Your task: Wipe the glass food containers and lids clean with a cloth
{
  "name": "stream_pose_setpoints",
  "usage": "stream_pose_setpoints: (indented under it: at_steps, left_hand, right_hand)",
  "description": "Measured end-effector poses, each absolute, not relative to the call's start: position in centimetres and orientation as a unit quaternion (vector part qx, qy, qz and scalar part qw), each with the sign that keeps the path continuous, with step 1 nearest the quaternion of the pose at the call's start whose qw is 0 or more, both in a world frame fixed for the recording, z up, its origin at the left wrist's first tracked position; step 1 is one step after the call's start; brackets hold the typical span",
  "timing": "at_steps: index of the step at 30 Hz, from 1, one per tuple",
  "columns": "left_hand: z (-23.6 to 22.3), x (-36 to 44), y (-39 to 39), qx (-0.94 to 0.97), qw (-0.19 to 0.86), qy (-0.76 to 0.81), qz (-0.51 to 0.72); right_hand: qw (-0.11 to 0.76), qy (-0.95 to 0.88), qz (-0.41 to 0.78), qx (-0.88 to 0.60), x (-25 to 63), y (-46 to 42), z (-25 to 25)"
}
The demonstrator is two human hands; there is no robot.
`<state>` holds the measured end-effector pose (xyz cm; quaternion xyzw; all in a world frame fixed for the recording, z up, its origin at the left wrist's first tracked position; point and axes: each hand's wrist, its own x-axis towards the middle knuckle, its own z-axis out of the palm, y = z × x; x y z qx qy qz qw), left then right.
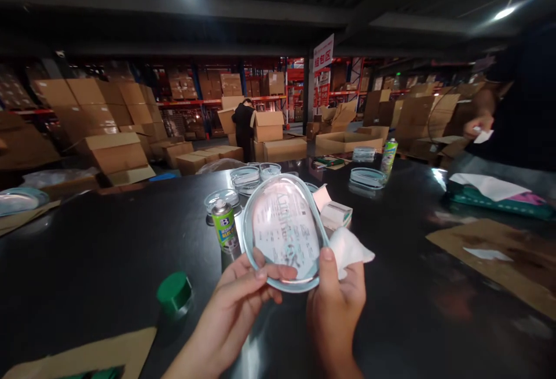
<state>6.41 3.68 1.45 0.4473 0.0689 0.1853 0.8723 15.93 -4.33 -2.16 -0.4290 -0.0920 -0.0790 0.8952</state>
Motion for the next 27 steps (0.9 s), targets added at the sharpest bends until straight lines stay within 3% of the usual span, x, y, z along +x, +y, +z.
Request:
stream_pose_setpoints:
  at_steps: [15,22,27]
  left_hand:
    - [1.0,6.7,3.5,0.474,0.867,-0.04,0.151]
    - [0.1,6.7,3.7,0.604,0.772,-0.004,0.197]
    - [1.0,6.0,4.0,0.731,0.63,0.04,0.261]
  right_hand:
    - [0.911,-0.055,-0.055,-0.405,16.0,-5.0,-2.1]
    - [0.914,-0.039,-0.103,-0.391,15.4,-5.1,-1.8]
    - [0.931,-0.052,-0.035,-0.359,15.4,-4.5,-1.4]
